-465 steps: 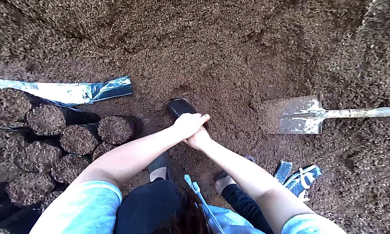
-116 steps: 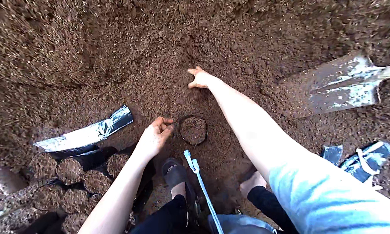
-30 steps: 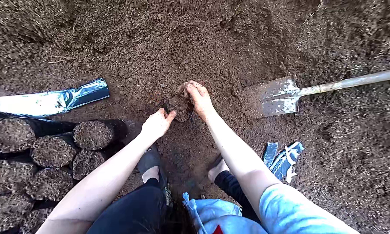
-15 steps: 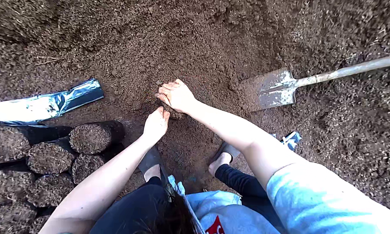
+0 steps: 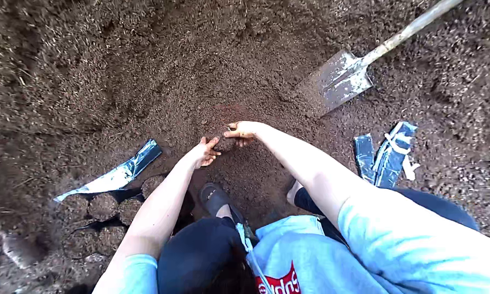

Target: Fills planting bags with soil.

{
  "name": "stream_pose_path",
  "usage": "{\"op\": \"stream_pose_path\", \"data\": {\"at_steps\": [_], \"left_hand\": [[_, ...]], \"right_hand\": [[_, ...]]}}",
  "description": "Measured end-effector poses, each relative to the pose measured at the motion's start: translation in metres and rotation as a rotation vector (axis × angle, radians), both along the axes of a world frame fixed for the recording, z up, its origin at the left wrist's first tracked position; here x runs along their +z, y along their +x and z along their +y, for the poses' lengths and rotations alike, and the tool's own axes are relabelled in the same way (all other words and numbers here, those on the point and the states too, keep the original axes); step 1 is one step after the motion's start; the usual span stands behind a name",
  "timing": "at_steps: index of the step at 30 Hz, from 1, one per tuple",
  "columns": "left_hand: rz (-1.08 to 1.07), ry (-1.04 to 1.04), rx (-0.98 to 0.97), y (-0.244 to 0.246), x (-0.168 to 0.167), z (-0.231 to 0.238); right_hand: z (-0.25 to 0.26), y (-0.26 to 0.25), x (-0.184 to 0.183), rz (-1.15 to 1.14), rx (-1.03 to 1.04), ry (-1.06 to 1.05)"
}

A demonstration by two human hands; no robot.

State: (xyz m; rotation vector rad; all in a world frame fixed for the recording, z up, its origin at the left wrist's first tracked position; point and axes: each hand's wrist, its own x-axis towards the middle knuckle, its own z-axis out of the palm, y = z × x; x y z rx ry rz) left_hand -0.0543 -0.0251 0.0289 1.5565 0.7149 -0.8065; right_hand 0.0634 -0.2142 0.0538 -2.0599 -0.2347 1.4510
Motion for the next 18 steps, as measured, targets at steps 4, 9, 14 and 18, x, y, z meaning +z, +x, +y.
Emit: {"op": "stream_pose_path", "data": {"at_steps": [4, 9, 14, 18], "left_hand": [[0.004, -0.066, 0.142, 0.011, -0.004, -0.01], [-0.152, 0.274, 0.042, 0.009, 0.008, -0.023], [-0.546, 0.63, -0.272, -0.008, 0.0, -0.021], [-0.895, 0.628, -0.447, -0.003, -0.025, -0.03]], "right_hand": [[-0.001, 0.001, -0.018, -0.134, 0.082, 0.102], [0.001, -0.01, -0.02, -0.401, 0.055, 0.099], [-0.01, -0.005, -0.003, -0.223, -0.148, 0.166], [-0.026, 0.037, -0.016, -0.241, -0.199, 0.049]]}}
